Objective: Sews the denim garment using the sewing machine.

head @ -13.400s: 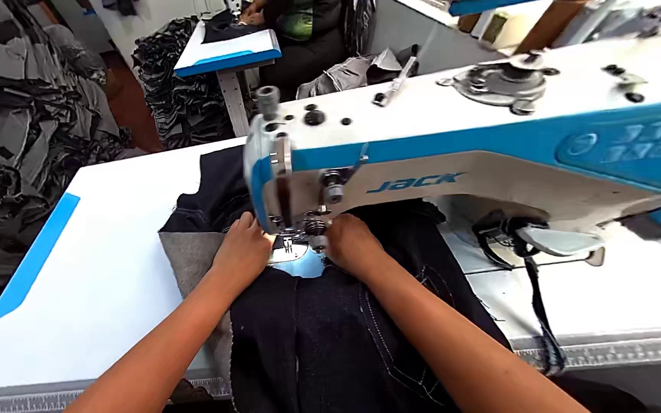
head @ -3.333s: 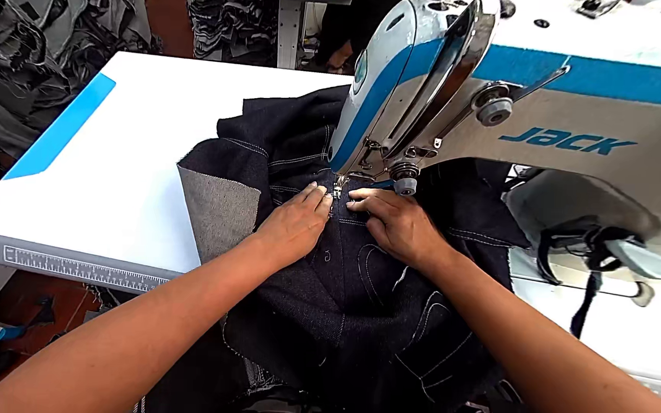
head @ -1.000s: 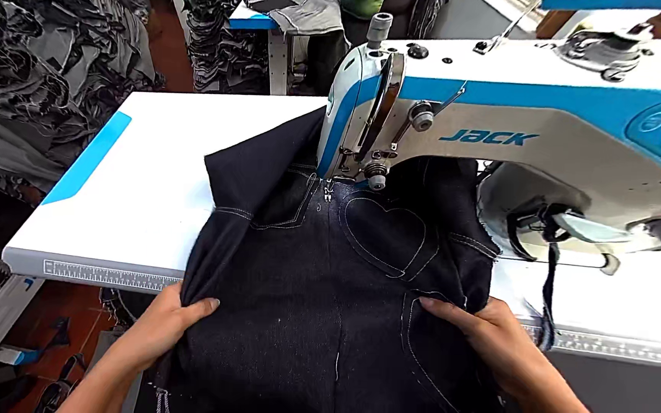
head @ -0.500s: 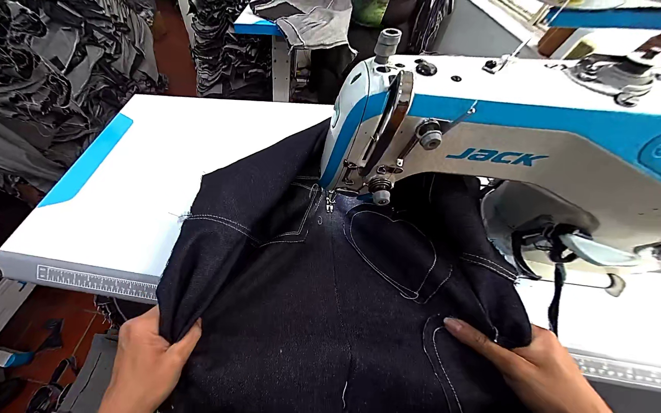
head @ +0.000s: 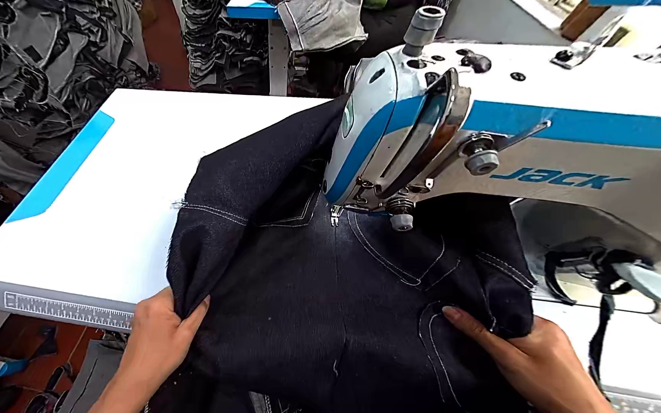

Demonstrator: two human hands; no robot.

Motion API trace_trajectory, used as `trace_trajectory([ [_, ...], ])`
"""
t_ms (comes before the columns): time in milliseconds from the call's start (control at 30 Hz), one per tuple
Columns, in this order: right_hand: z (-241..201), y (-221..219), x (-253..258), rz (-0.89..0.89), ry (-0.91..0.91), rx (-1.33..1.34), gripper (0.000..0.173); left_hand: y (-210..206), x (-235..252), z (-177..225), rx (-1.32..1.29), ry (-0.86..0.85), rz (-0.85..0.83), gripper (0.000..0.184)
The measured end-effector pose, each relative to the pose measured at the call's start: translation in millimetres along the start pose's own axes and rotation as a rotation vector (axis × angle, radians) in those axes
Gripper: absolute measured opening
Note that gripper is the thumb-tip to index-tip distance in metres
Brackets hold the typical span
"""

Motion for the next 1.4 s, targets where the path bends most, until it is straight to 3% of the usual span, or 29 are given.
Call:
trace_trajectory([
  [133, -7, -2, 25, 0.050, 0.023, -0.059, 0.050, -8, 29, 4, -0.009, -0.033, -0.055, 0.016],
  [267, -14, -5, 48, 0.032, -0.006, -0.035, 0.040, -15, 58, 9, -0.014, -0.030, -0.091, 0.013],
  [433, -19, -12, 82, 0.009, -0.054, -0.020, 0.031, -30, 96, 8, 0.024, 0.018, -0.164, 0.019],
  [600, -32, -19, 113, -0.024, -0.106, -0.064, 0.038, -41, 123, 8, 0.039, 0.033, -0.206, 0.025],
  [667, -30, -19, 119, -0.010, -0.177, -0.053, 0.043, -40, 125, 4, 0.018, 0.077, -0.208, 0.032],
  [733, -25, -12, 109, 0.020, -0.253, 0.090, 0.043, -34, 114, -6, -0.107, 0.140, -0.171, 0.051],
  [800, -15, -4, 80, -0.031, -0.334, 0.313, 0.053, -26, 92, -19, -0.268, 0.225, -0.158, 0.070],
  [867, -4, -1, 43, -0.039, -0.377, 0.406, 0.066, -18, 68, -24, -0.341, 0.269, -0.139, 0.076],
  [933, -4, -7, 15, -0.010, -0.360, 0.315, 0.094, -16, 49, -20, -0.361, 0.288, -0.100, 0.075],
  [1000, -15, -19, 5, 0.034, -0.246, 0.159, 0.104, -20, 46, -13, -0.360, 0.287, -0.088, 0.073],
  [1133, -30, 0, 17, 0.105, 0.018, -0.147, 0.078, -6, 58, -10, -0.147, 0.111, -0.017, 0.046],
  [1267, -19, 12, 24, 0.074, 0.064, -0.181, 0.069, -5, 54, -9, 0.063, -0.051, 0.022, 0.034],
  [1400, -9, 7, 28, 0.063, 0.058, -0.180, 0.070, -11, 49, -9, 0.137, -0.083, -0.007, 0.032],
])
Point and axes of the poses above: each hand's wrist, its own x-axis towards the middle knuckle, its own y-axis out of the back of the hand, z = x × y, the point moved 8 cm from there along x, towards the middle knuckle, and after that the axes turned 13 degrees about -y, right-handed, at the moved point
